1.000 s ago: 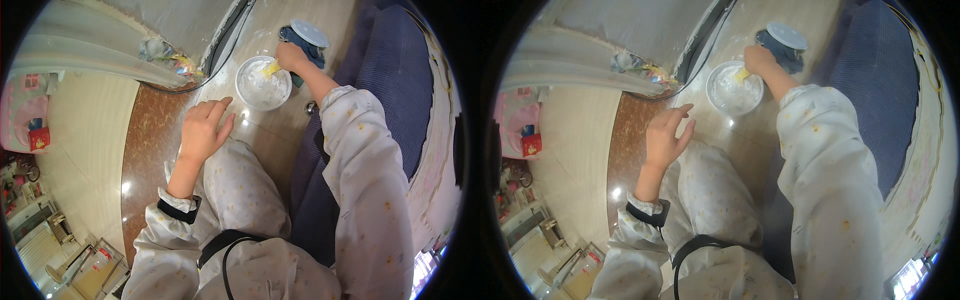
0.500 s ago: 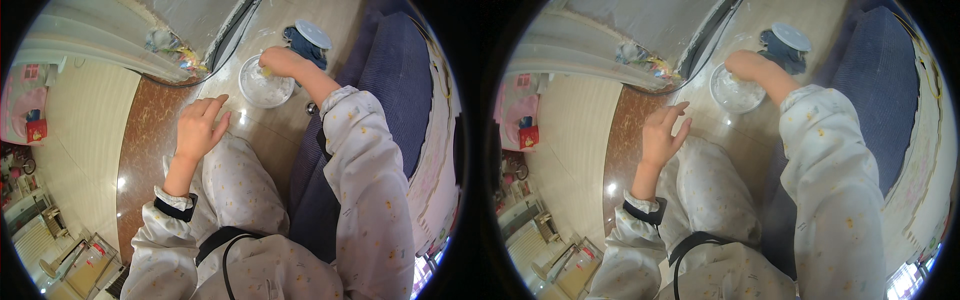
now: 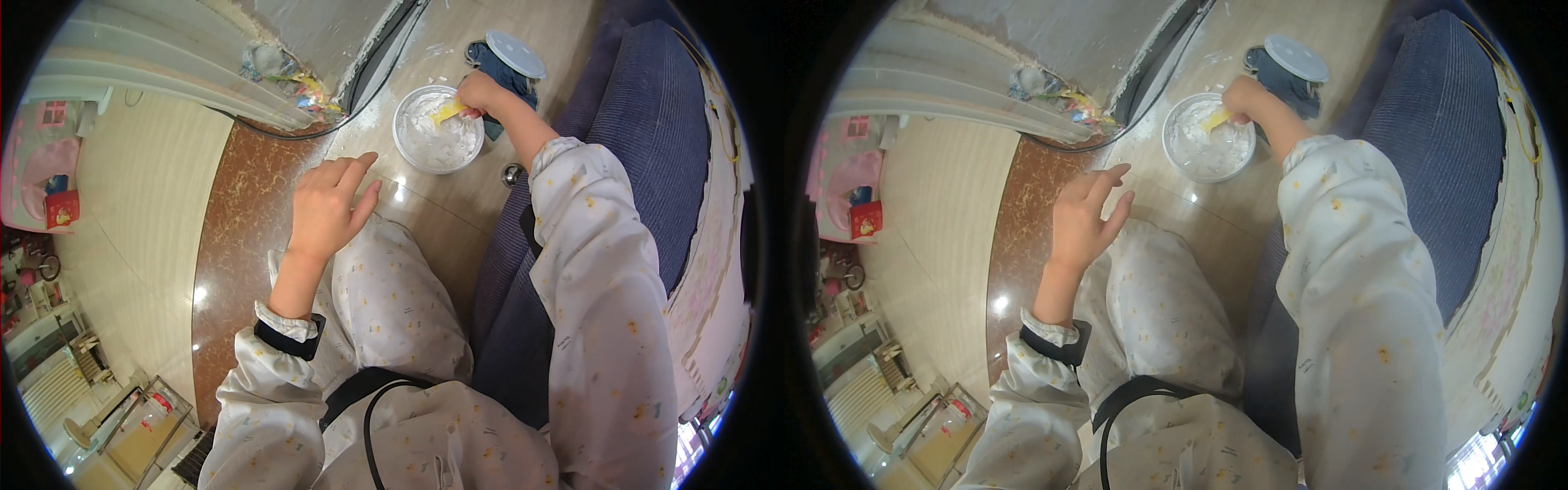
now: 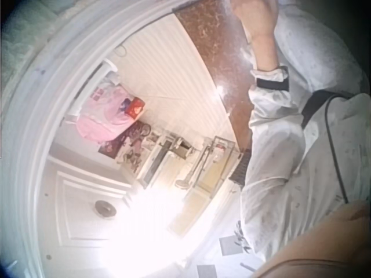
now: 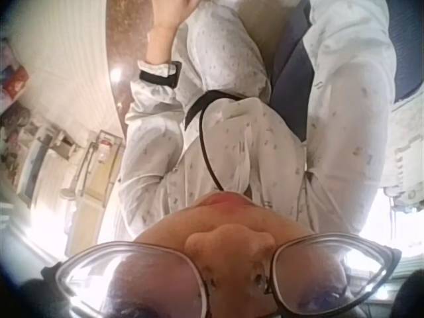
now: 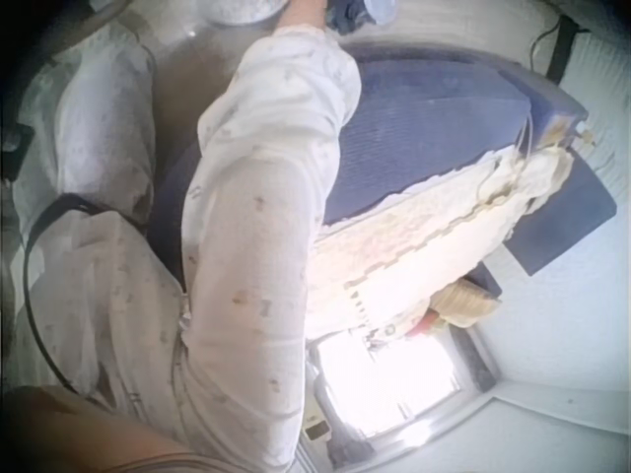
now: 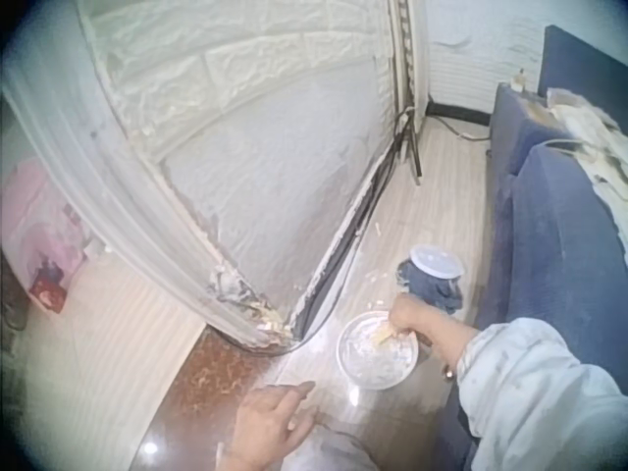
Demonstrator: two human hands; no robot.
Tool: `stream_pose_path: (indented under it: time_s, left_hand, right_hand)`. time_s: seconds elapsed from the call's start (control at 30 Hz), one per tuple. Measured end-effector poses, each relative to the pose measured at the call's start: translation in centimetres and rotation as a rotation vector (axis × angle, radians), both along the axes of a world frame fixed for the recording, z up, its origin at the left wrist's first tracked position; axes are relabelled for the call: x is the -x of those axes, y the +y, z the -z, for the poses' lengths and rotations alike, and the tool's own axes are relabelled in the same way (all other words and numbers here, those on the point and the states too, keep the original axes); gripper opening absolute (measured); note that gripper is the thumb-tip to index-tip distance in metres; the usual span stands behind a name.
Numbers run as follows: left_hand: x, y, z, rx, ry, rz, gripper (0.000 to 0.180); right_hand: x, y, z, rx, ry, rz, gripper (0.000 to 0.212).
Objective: Applying white repair putty to a damaged wall edge using a spatula.
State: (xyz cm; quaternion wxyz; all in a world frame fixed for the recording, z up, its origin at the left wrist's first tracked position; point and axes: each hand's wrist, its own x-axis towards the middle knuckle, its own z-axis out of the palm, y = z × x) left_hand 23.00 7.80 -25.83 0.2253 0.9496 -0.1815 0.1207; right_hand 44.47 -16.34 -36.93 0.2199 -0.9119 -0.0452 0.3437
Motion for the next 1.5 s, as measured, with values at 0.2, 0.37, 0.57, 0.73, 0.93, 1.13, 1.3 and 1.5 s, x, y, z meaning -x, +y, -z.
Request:
stream_pose_path:
  time_s: [0.2, 0.37, 0.57, 0.73, 0.93, 1.13, 1.3, 1.5]
  left_hand:
    - [0.1, -0.1, 0.1, -0.039, 0.016, -0.003, 0.03]
    - [0.2, -0.2, 0.8, 0.012, 0.08, -0.013, 0.03]
    - [-0.1, -0.3, -0.4, -0.012, 0.05, 0.002, 0.031]
    - [0.2, 0.2, 0.1, -0.028, 0.057, 0.006, 0.032]
    - [0.3, 0.0, -0.5, -0.056, 0.071, -0.006, 0.033]
    - [-0.1, 0.1, -0.7, -0.082, 0.049, 0.016, 0.032]
    - [-0.7, 0.5, -1.9, -0.138, 0.038, 0.051, 0.032]
    - [-3.1, 1.2, -5.7, -0.307, -0.056, 0.126, 0.047]
  right_hand:
    - [-0.2, -1.0, 2.3, -0.125, 0.206, 0.45, 0.016]
    - [-1.3, -1.7, 3.1, 0.275, -0.174, -0.576, 0.019]
    - [-0.9, -0.1, -0.7, 0.412, -0.219, -0.555, 0.022]
    - [-0.9, 0.3, 0.9, 0.088, 0.099, -0.236, 0.026]
    - [0.5, 1.1, 0.0, 0.153, 0.031, -0.173, 0.018]
    - [-1.7, 0.5, -1.3, 0.249, -0.115, -0.399, 0.011]
    - [1.1, 2.8, -8.6, 0.195, -0.22, -0.237, 0.008]
    - [1.1, 3.0, -11.0, 0.168, -0.2, -0.299, 0.009]
